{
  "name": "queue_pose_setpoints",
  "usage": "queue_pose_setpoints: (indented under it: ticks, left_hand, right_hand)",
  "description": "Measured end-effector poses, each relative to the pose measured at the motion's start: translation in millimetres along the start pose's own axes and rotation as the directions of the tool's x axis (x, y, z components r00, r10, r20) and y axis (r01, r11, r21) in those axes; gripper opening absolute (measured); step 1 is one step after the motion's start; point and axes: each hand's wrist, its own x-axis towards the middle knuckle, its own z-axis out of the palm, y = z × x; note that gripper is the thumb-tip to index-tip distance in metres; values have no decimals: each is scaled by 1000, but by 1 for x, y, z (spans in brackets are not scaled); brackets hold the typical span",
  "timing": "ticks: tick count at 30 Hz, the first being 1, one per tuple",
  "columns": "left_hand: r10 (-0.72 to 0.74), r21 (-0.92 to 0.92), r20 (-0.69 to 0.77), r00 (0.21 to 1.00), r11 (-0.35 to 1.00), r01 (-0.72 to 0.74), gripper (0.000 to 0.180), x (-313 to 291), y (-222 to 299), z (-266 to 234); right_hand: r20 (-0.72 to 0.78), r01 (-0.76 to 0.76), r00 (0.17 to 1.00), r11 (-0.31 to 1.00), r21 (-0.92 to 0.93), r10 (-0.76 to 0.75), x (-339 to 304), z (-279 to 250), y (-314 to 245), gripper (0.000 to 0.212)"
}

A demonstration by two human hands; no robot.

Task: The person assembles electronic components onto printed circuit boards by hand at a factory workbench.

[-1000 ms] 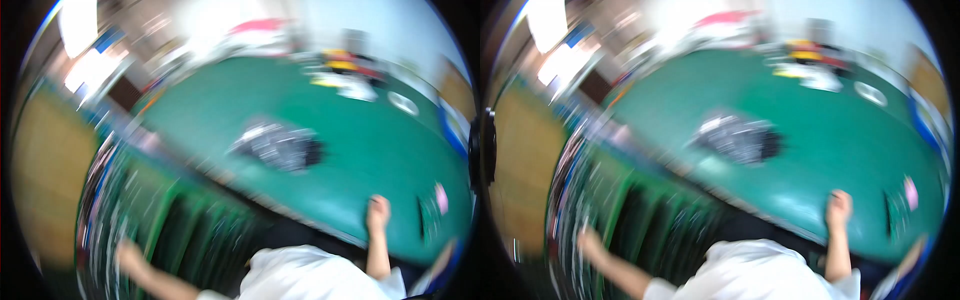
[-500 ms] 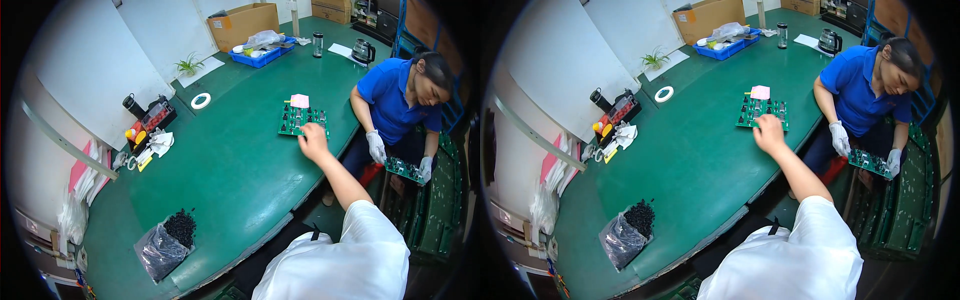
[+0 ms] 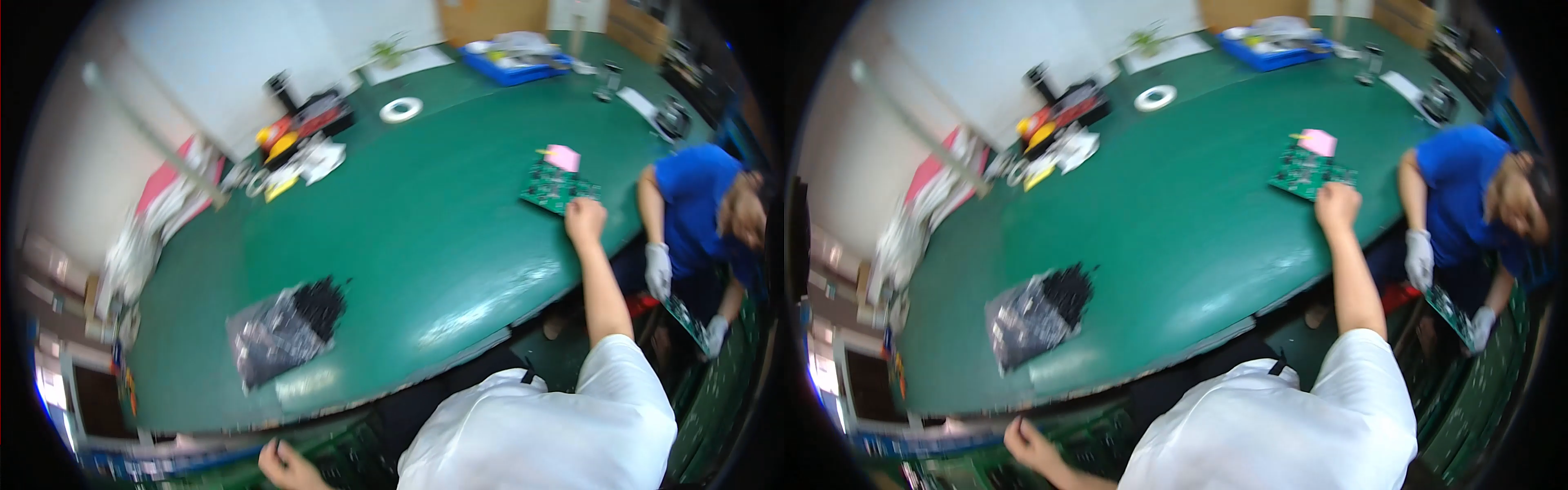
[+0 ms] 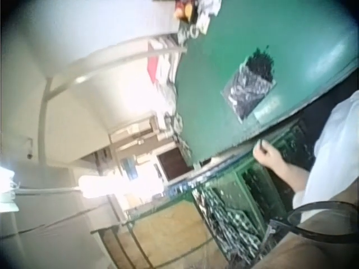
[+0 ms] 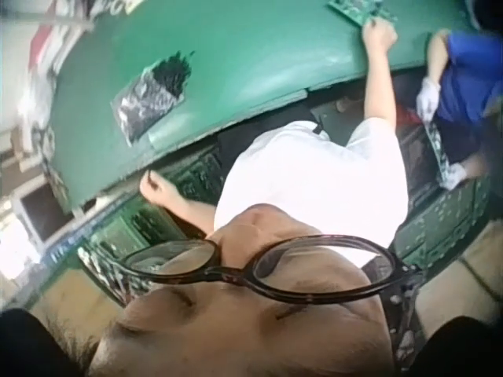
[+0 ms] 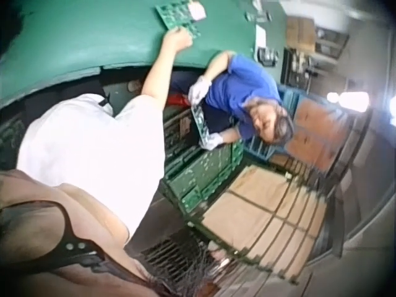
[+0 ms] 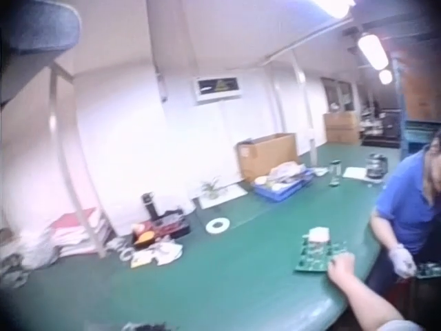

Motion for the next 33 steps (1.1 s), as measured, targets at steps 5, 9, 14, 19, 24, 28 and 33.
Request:
queue_pose_setpoints:
  ticks: [5,9,14,19,24,28,33]
  left_hand:
    - [112,-320,383,917,947,18,12,-7,42,81]
    - [94,-365,544,834,921,134,11,-8,53,126]
    - [88,-331,471,878,940,83,15,16,61,189]
    - [118,-19,493,862,992,-125,16,30,73,239]
    - [144,7,503,852,985,-170,10,31,70,256]
    - [150,-104,430,890,988,-116,8,29,72,254]
    - [149,-419,466,872,906,69,7,14,81,252]
  right_hand:
    - [-182,160,976,967,198,-124,-14,-5,13,8]
    - [-82,246,969,883,401,-233,-38,-30,-41,7]
    - [-44,368,879,619,694,-474,-71,-69,-122,9]
    - [-18,382,723,377,844,-691,-99,-90,-169,10]
    - [-74,398,568,195,896,-820,-107,-84,-194,12]
    - [-84,424,491,154,893,-867,-95,-71,-198,12]
    - [-34,435,421,169,885,-906,-62,-63,-208,10]
